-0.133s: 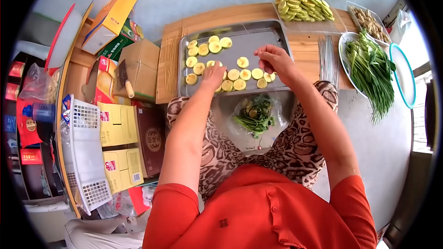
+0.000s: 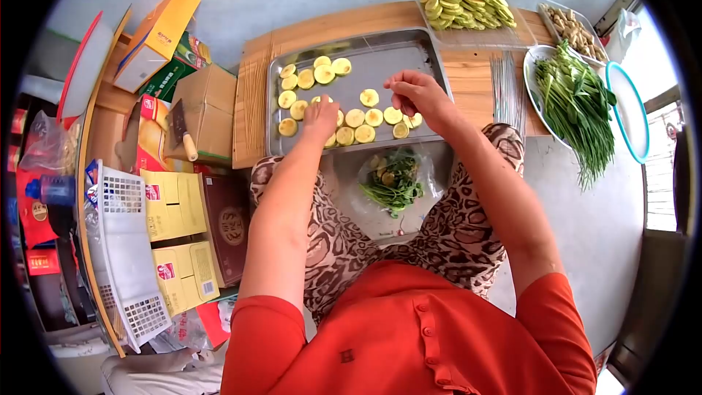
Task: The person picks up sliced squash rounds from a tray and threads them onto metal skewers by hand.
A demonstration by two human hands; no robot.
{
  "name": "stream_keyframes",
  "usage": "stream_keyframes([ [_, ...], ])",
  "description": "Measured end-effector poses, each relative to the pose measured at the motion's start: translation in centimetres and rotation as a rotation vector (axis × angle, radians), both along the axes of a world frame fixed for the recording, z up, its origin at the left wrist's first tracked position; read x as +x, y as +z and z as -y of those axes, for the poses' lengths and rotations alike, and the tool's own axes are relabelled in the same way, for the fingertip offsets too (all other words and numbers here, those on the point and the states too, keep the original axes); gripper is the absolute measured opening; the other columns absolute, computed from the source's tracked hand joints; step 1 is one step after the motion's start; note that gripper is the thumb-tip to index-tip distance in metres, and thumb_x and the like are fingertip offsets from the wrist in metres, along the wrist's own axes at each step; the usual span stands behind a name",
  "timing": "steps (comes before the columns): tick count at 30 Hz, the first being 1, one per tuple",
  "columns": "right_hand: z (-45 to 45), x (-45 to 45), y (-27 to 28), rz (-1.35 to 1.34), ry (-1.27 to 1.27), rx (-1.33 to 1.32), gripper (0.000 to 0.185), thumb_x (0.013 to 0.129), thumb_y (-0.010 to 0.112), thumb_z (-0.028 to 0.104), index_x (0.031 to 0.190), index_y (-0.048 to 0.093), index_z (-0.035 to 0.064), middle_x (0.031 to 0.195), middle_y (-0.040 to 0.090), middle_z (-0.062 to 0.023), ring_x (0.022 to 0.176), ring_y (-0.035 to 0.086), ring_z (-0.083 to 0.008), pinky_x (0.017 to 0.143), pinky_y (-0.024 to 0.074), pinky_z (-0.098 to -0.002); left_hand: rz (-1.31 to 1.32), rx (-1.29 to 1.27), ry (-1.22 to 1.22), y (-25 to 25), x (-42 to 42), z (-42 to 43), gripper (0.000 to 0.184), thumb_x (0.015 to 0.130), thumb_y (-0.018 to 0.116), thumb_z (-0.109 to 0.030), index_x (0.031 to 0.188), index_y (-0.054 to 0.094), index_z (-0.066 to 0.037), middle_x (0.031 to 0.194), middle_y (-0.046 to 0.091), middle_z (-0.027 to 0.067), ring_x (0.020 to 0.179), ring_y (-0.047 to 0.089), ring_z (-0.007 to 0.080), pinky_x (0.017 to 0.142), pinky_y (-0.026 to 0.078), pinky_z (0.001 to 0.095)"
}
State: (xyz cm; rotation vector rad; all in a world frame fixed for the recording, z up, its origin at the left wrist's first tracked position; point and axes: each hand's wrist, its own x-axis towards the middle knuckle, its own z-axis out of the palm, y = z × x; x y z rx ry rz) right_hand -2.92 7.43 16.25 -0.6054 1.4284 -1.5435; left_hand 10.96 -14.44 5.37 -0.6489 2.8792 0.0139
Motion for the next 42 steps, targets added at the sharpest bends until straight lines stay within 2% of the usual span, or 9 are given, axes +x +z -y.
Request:
stream_keyframes([
  [9,0.8,0.8,-0.3,-0.005,0.02,-0.007,0.013,0.091,0.048,0.013,0.093,0.058,0.0034,0.061,0.054,-0.0005,0.047,0.042,-0.0058,0.043,0.0319,-0.0195,-0.114,0.118,0.103,1.4,0.5,0.1,0.045,0.066,0.074,-0.025,0.104,0.061,-0.005,0.108,0.051,0.0163,0.099,0.056,0.0327,0.081,0.046,0.0409],
  [11,0.8,0.5,-0.6,-0.011,0.021,-0.025,0.014,0.092,0.047,0.012,0.094,0.058,0.0032,0.06,0.054,-0.0007,0.046,0.041,-0.006,0.043,0.032,-0.0198,-0.504,0.399,0.237,2.3,-0.5,0.3,0.036,0.069,0.071,-0.022,0.099,0.063,-0.003,0.11,0.055,0.0166,0.101,0.057,0.0292,0.08,0.047,0.0389],
  [13,0.8,0.7,-0.1,-0.029,0.002,-0.024,0.015,0.092,0.048,0.014,0.094,0.058,0.0021,0.057,0.051,0.0,0.045,0.04,-0.0062,0.043,0.0315,-0.0201,-0.678,1.13,0.442,5.2,-1.2,0.3,0.038,0.079,0.066,-0.029,0.103,0.059,-0.001,0.098,0.063,0.0109,0.092,0.062,0.0208,0.077,0.049,0.0343],
  [16,1.1,0.8,-0.2,-0.076,-0.016,0.004,0.02,0.093,0.05,0.018,0.095,0.057,-0.0005,0.052,0.043,0.0019,0.044,0.037,-0.0064,0.042,0.0298,-0.0209,-0.867,1.816,0.39,9.2,0.0,1.2,0.033,0.087,0.059,-0.026,0.109,0.055,-0.002,0.099,0.062,0.0108,0.088,0.06,0.0204,0.08,0.05,0.0333],
  [24,1.3,6.0,4.5,0.043,0.024,-0.144,0.02,0.096,0.046,0.017,0.099,0.058,0.0012,0.05,0.037,0.0047,0.043,0.03,-0.0048,0.041,0.0243,-0.0203,-1.246,2.254,0.382,11.2,3.9,2.7,0.046,0.088,0.055,-0.035,0.114,0.052,0.004,0.098,0.058,0.013,0.082,0.055,0.0193,0.081,0.049,0.0333],
  [32,1.1,9.2,1.7,-0.031,0.135,-0.047,0.021,0.097,0.045,0.018,0.106,0.059,0.006,0.052,0.038,0.0063,0.042,0.032,-0.0033,0.041,0.0247,-0.0196,-1.41,2.22,0.465,11.3,4.4,2.3,0.041,0.088,0.055,-0.031,0.113,0.051,0.002,0.099,0.058,0.0112,0.086,0.055,0.02,0.085,0.047,0.0339],
  [34,0.9,8.8,1.5,-0.036,0.124,-0.026,0.021,0.097,0.044,0.018,0.106,0.059,0.0057,0.052,0.038,0.0063,0.042,0.031,-0.0033,0.041,0.0248,-0.0196,-1.344,1.865,0.515,10.3,4.2,3.0,0.036,0.087,0.061,-0.026,0.111,0.053,-0.001,0.093,0.059,0.0072,0.085,0.056,0.0165,0.081,0.048,0.0314],
  [37,0.5,8.0,1.6,-0.019,0.098,-0.076,0.022,0.097,0.044,0.018,0.106,0.059,0.0056,0.052,0.038,0.0064,0.042,0.032,-0.0032,0.042,0.0253,-0.0197,-1.286,1.592,0.471,9.9,4.3,2.7,0.032,0.084,0.067,-0.02,0.109,0.055,-0.004,0.088,0.06,0.0031,0.083,0.056,0.0135,0.077,0.048,0.029],
  [42,-0.2,7.4,1.8,-0.055,0.117,-0.077,0.022,0.097,0.044,0.019,0.106,0.06,0.0059,0.05,0.037,0.0065,0.042,0.032,-0.0033,0.042,0.0258,-0.0194,-1.286,1.412,0.439,11.1,4.3,1.8,0.046,0.081,0.07,-0.012,0.121,0.048,-0.002,0.101,0.058,0.0044,0.087,0.056,0.0127,0.078,0.047,0.0274],
])
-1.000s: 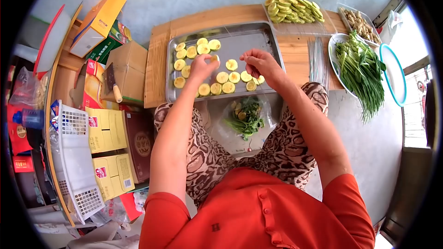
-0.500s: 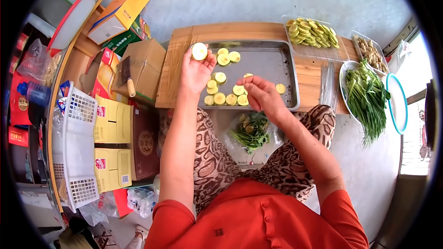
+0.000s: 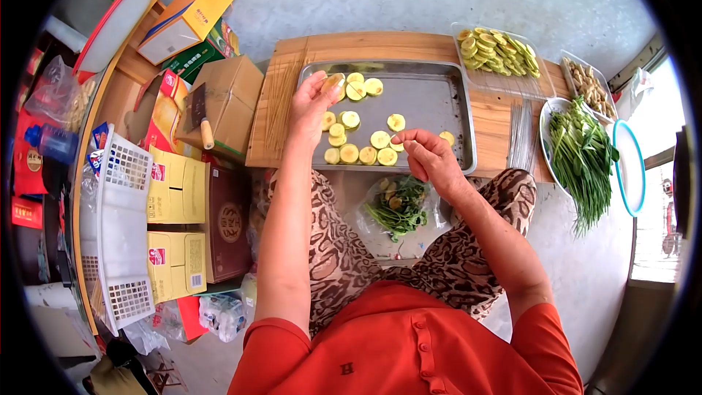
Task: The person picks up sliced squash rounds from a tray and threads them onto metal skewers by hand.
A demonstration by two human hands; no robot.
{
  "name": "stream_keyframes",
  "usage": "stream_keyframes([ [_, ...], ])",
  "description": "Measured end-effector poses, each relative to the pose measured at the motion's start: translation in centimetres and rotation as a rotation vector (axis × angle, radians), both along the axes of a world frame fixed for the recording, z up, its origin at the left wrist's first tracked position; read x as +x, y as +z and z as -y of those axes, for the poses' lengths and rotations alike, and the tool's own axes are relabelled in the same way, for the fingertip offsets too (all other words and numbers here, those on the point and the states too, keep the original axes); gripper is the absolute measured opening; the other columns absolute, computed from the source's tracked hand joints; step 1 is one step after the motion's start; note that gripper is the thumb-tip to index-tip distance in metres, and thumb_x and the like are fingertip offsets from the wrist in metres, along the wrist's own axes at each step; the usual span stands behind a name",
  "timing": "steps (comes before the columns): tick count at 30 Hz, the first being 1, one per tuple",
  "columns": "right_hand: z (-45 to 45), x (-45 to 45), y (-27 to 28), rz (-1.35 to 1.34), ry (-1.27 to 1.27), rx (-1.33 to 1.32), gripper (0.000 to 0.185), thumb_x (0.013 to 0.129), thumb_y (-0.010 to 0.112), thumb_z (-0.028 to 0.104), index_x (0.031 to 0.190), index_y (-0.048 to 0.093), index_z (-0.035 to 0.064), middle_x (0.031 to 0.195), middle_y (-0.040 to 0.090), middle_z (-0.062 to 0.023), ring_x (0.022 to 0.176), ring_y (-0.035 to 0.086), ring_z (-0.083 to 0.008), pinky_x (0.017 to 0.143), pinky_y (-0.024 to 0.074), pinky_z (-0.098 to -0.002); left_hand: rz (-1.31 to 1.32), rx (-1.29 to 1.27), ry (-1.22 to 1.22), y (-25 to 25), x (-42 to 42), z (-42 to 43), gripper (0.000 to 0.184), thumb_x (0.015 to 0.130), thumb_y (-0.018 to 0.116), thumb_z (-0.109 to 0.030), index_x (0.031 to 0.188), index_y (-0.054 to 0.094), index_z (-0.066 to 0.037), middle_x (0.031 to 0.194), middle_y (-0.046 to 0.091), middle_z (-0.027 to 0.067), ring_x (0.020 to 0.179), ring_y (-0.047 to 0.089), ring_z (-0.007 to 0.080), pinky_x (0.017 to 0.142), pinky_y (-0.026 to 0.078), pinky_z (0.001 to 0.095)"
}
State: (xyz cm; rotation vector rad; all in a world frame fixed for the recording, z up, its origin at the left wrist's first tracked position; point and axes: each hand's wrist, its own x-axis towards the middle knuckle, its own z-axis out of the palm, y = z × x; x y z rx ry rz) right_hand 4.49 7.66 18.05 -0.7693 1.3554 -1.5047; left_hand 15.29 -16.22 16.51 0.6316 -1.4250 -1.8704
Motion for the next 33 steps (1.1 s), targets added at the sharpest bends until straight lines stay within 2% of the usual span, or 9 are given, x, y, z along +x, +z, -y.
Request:
stream_keyframes([
  [6,-0.4,0.0,-0.2,-0.003,0.023,0.004,0.023,0.097,0.043,0.019,0.105,0.06,0.0064,0.05,0.037,0.0064,0.042,0.032,-0.0031,0.043,0.0255,-0.0191,-0.078,0.059,-0.075,0.1,0.5,0.3,0.048,0.083,0.067,-0.008,0.125,0.045,0.001,0.112,0.056,0.0072,0.092,0.055,0.0132,0.081,0.046,0.0268],
  [15,0.1,0.4,-0.3,-0.003,0.053,-0.014,0.022,0.097,0.043,0.017,0.105,0.06,0.0053,0.051,0.037,0.0067,0.042,0.032,-0.0029,0.042,0.026,-0.0189,-0.337,0.457,-0.137,-1.2,0.0,0.1,0.046,0.092,0.056,-0.027,0.124,0.046,0.004,0.114,0.056,0.0107,0.088,0.052,0.0145,0.077,0.046,0.0252],
  [19,0.5,0.8,-0.8,0.008,0.056,-0.001,0.022,0.097,0.044,0.017,0.105,0.061,0.0053,0.051,0.037,0.0067,0.043,0.031,-0.003,0.042,0.026,-0.0188,-0.368,0.619,-0.075,-2.2,-0.7,0.5,0.043,0.097,0.043,-0.034,0.117,0.053,0.003,0.109,0.058,0.0099,0.081,0.051,0.0146,0.07,0.044,0.0246],
  [22,0.8,1.3,-0.9,0.023,0.06,0.009,0.021,0.097,0.044,0.016,0.104,0.061,0.0059,0.051,0.038,0.0065,0.043,0.032,-0.003,0.042,0.0258,-0.0189,-0.327,0.723,0.114,-3.3,-1.0,1.2,0.044,0.099,0.037,-0.035,0.109,0.056,0.003,0.107,0.059,0.0114,0.083,0.053,0.0157,0.071,0.044,0.027],
  [24,0.8,1.6,-0.9,0.023,0.077,0.026,0.021,0.097,0.044,0.017,0.104,0.061,0.0062,0.051,0.038,0.0062,0.042,0.032,-0.003,0.042,0.0257,-0.019,-0.462,0.916,0.052,-4.2,-1.0,2.1,0.041,0.099,0.033,-0.038,0.103,0.055,-0.004,0.107,0.06,0.0115,0.092,0.056,0.0222,0.081,0.045,0.0401],
  [25,0.9,1.7,-0.9,0.023,0.08,0.028,0.021,0.097,0.044,0.017,0.104,0.061,0.0062,0.051,0.038,0.0062,0.042,0.032,-0.003,0.042,0.0257,-0.019,-0.463,0.917,0.055,-4.8,-1.0,2.3,0.041,0.099,0.033,-0.038,0.103,0.055,-0.004,0.107,0.06,0.0115,0.092,0.056,0.0222,0.081,0.045,0.0401],
  [27,0.9,1.8,-1.0,0.017,0.081,0.042,0.021,0.097,0.044,0.017,0.104,0.061,0.006,0.051,0.038,0.0059,0.042,0.032,-0.0031,0.042,0.0257,-0.0192,-0.496,0.986,0.156,-2.2,-1.3,0.7,0.044,0.1,0.026,-0.035,0.1,0.055,-0.002,0.107,0.059,0.0142,0.103,0.055,0.0291,0.093,0.042,0.0485],
  [30,0.9,1.8,-0.9,0.015,0.08,0.054,0.021,0.096,0.044,0.016,0.104,0.061,0.0059,0.051,0.038,0.0057,0.042,0.032,-0.0032,0.042,0.0256,-0.0194,-0.599,0.995,0.165,-1.3,-0.9,0.8,0.049,0.1,0.018,-0.033,0.098,0.054,0.0,0.107,0.058,0.0163,0.112,0.051,0.0341,0.1,0.035,0.0555],
  [33,1.1,1.9,-1.1,0.008,0.084,0.067,0.021,0.096,0.044,0.016,0.104,0.061,0.0057,0.051,0.038,0.0058,0.042,0.031,-0.0034,0.042,0.0256,-0.0195,-0.651,1.016,0.193,-1.1,-0.8,0.8,0.039,0.1,0.025,-0.026,0.095,0.053,0.001,0.107,0.057,0.017,0.115,0.049,0.0342,0.101,0.034,0.0572],
])
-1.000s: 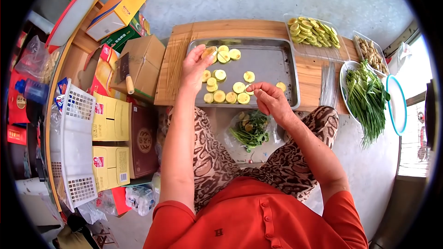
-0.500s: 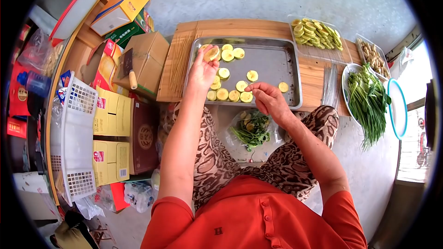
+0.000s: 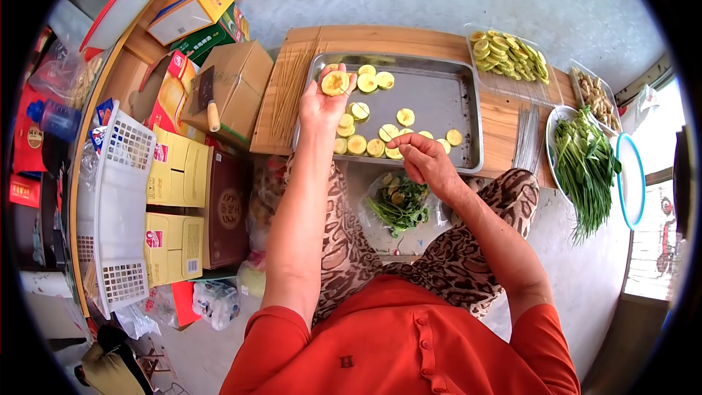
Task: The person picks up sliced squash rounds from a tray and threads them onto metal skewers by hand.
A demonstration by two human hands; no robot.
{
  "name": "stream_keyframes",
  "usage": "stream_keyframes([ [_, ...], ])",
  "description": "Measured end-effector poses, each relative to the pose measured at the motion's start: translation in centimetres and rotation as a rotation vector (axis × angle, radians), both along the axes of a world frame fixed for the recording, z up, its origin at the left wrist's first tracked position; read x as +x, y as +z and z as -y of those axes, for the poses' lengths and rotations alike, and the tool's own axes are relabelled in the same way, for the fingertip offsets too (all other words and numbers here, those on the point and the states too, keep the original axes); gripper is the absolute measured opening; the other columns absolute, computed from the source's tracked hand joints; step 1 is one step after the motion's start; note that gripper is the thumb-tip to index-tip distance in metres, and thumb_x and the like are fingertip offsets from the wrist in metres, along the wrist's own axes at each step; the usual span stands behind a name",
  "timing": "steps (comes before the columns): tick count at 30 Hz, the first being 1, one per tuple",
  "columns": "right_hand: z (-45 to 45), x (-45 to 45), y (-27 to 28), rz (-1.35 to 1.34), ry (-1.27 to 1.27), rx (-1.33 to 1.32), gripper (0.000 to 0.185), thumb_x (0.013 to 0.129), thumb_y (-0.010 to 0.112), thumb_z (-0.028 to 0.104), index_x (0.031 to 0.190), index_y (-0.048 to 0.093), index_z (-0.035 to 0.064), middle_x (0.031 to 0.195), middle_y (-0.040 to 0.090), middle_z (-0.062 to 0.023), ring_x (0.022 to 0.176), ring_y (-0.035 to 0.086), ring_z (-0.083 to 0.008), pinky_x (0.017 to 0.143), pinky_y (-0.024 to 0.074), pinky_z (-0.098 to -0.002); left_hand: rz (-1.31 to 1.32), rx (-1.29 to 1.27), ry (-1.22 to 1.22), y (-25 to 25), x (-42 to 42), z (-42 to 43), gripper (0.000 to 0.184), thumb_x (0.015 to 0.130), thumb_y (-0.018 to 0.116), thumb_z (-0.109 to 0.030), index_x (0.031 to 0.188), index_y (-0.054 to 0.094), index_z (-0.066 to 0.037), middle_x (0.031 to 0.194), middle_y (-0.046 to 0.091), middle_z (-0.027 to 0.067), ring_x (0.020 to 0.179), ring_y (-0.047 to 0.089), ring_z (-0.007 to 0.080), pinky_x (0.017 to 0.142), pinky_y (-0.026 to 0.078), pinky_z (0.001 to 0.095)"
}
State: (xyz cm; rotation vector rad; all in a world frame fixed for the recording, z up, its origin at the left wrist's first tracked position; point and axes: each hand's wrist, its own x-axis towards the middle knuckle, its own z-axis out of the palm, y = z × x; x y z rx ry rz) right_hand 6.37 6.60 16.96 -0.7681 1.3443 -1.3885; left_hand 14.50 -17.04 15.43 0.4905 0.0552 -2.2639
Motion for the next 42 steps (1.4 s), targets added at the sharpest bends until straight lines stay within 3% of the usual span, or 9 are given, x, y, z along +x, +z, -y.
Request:
stream_keyframes([
  [4,0.2,0.1,0.0,-0.005,0.015,0.003,0.021,0.096,0.044,0.015,0.104,0.06,0.0055,0.051,0.037,0.0058,0.042,0.031,-0.0036,0.042,0.0257,-0.0195,-0.025,0.04,-0.026,0.0,-0.3,0.3,0.026,0.098,0.033,-0.017,0.094,0.053,-0.001,0.109,0.056,0.0159,0.117,0.049,0.0329,0.1,0.034,0.0576],
  [6,0.3,0.2,0.1,0.016,0.006,-0.01,0.021,0.096,0.044,0.015,0.104,0.06,0.0054,0.051,0.037,0.0057,0.043,0.031,-0.0036,0.042,0.0259,-0.0196,-0.002,-0.033,-0.034,1.1,-0.1,-0.6,0.018,0.097,0.032,-0.011,0.105,0.045,-0.003,0.118,0.052,0.0178,0.117,0.049,0.0347,0.102,0.034,0.058],
  [13,0.0,0.3,0.4,-0.005,0.014,0.0,0.021,0.096,0.044,0.015,0.104,0.061,0.0057,0.051,0.037,0.0059,0.043,0.032,-0.0035,0.043,0.0268,-0.0197,-0.054,-0.044,0.04,-0.6,0.0,1.1,0.016,0.095,0.034,-0.008,0.105,0.045,-0.003,0.112,0.054,0.0157,0.108,0.053,0.0321,0.098,0.039,0.0556],
  [15,-0.1,0.3,0.2,0.007,0.024,-0.005,0.021,0.096,0.044,0.015,0.104,0.061,0.0058,0.051,0.038,0.0059,0.043,0.032,-0.0034,0.043,0.0268,-0.0193,-0.046,-0.049,0.07,-0.8,0.1,1.3,0.012,0.092,0.04,-0.008,0.098,0.049,-0.003,0.108,0.053,0.0138,0.104,0.055,0.0303,0.095,0.042,0.0544],
  [42,-0.1,0.4,0.3,0.004,0.021,0.009,0.021,0.096,0.044,0.014,0.105,0.06,0.0043,0.051,0.037,0.006,0.042,0.032,-0.0031,0.042,0.0275,-0.0194,-0.03,-0.096,0.067,-1.0,0.0,0.9,0.021,0.089,0.042,-0.007,0.107,0.05,0.002,0.104,0.053,0.0146,0.099,0.056,0.0313,0.094,0.043,0.0512],
])
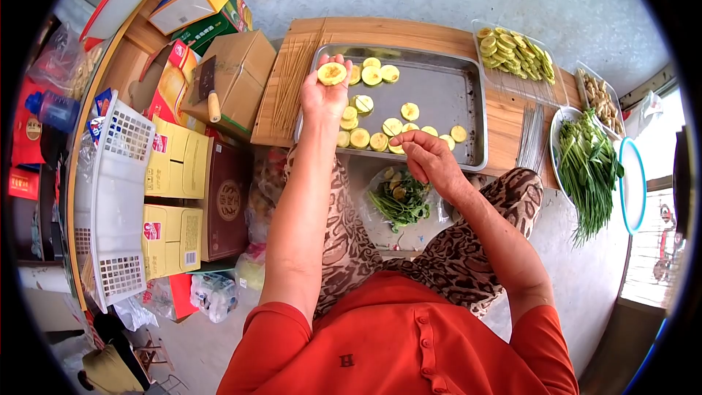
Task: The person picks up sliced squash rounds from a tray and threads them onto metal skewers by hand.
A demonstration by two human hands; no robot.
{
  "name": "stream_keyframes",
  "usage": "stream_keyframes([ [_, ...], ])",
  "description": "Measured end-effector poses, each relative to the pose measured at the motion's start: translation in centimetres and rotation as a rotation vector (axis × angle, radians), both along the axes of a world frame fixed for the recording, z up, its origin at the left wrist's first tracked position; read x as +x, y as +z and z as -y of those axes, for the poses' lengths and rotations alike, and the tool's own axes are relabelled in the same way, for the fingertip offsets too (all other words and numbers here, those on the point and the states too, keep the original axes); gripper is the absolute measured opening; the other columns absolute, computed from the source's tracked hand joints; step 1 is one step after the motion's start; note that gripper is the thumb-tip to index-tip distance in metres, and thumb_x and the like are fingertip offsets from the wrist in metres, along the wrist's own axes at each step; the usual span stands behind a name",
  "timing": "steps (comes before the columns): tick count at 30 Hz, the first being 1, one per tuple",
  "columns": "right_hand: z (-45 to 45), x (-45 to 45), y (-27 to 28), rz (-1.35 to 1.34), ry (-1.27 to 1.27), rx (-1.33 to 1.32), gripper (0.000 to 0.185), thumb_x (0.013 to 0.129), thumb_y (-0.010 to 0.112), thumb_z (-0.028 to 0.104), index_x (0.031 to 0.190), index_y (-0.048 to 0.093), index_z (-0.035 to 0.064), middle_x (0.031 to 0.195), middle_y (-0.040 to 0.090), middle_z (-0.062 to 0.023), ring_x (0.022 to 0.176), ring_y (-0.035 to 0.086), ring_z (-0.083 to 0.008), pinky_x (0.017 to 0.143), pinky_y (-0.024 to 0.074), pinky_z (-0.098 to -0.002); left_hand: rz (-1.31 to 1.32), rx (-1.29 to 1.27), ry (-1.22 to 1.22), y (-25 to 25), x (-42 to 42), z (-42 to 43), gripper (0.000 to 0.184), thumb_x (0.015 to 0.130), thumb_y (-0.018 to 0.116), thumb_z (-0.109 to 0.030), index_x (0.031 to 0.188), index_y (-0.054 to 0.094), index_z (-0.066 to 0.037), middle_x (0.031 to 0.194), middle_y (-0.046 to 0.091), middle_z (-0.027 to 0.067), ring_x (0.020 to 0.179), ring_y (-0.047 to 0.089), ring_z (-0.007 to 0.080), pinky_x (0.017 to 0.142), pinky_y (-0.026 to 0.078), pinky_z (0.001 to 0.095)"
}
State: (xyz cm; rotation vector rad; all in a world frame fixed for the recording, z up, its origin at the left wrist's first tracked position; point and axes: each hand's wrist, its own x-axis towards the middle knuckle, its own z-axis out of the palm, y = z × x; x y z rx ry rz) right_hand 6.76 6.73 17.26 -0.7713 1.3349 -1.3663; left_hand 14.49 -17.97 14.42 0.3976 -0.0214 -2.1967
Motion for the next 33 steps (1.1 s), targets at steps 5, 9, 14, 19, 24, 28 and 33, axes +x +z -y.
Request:
stream_keyframes([
  [5,0.06,0.05,0.03,0.0,-0.001,-0.005,0.021,0.096,0.044,0.014,0.105,0.06,0.0043,0.051,0.037,0.0059,0.042,0.032,-0.003,0.042,0.0267,-0.0192,0.012,0.008,0.007,0.03,-0.05,0.03,0.021,0.09,0.04,-0.008,0.105,0.05,0.002,0.103,0.054,0.0157,0.099,0.056,0.0316,0.095,0.043,0.0504],
  [9,0.03,0.11,0.19,-0.008,-0.003,-0.004,0.021,0.096,0.044,0.015,0.104,0.06,0.0042,0.051,0.037,0.0058,0.042,0.031,-0.0032,0.042,0.0264,-0.0193,0.003,0.009,0.007,-0.08,0.01,0.15,0.022,0.091,0.038,-0.01,0.105,0.05,0.003,0.102,0.054,0.0163,0.099,0.056,0.0319,0.095,0.043,0.05],
  [14,0.06,0.11,0.21,0.006,-0.006,0.004,0.021,0.096,0.044,0.015,0.104,0.06,0.0047,0.051,0.037,0.0058,0.042,0.031,-0.0033,0.042,0.0262,-0.0194,-0.004,0.01,0.015,-0.16,0.09,0.17,0.023,0.092,0.038,-0.011,0.106,0.049,0.003,0.103,0.054,0.0159,0.099,0.056,0.0318,0.096,0.043,0.0499],
  [19,0.05,0.11,0.31,-0.005,-0.003,0.009,0.021,0.096,0.044,0.015,0.104,0.06,0.005,0.051,0.037,0.0058,0.042,0.032,-0.0034,0.042,0.0261,-0.0194,0.004,0.008,0.011,-0.05,0.12,0.08,0.022,0.092,0.039,-0.011,0.106,0.049,0.003,0.103,0.054,0.0157,0.099,0.056,0.0315,0.095,0.043,0.0496],
  [24,0.1,0.08,0.22,-0.018,-0.002,0.013,0.021,0.096,0.044,0.015,0.105,0.06,0.0045,0.051,0.037,0.006,0.042,0.032,-0.0033,0.042,0.0267,-0.0194,0.004,-0.008,-0.007,-0.08,0.14,0.12,0.021,0.092,0.038,-0.012,0.105,0.049,0.001,0.102,0.054,0.016,0.098,0.057,0.0314,0.093,0.044,0.0499],
  [28,0.11,0.04,0.0,-0.012,-0.001,0.007,0.021,0.096,0.044,0.015,0.105,0.06,0.0041,0.051,0.037,0.0065,0.042,0.032,-0.0032,0.042,0.027,-0.0194,0.018,-0.049,-0.043,0.13,0.35,-0.33,0.022,0.092,0.036,-0.013,0.105,0.05,-0.001,0.101,0.056,0.0167,0.096,0.058,0.0314,0.09,0.045,0.0494],
  [33,0.1,0.08,0.12,-0.005,0.0,-0.005,0.021,0.096,0.044,0.015,0.106,0.059,0.0035,0.051,0.036,0.0069,0.043,0.031,-0.0032,0.042,0.0271,-0.0194,-0.073,-0.077,-0.07,-0.25,0.45,-0.23,0.02,0.09,0.039,-0.004,0.108,0.046,0.0,0.106,0.052,0.0198,0.098,0.055,0.0352,0.087,0.047,0.047],
])
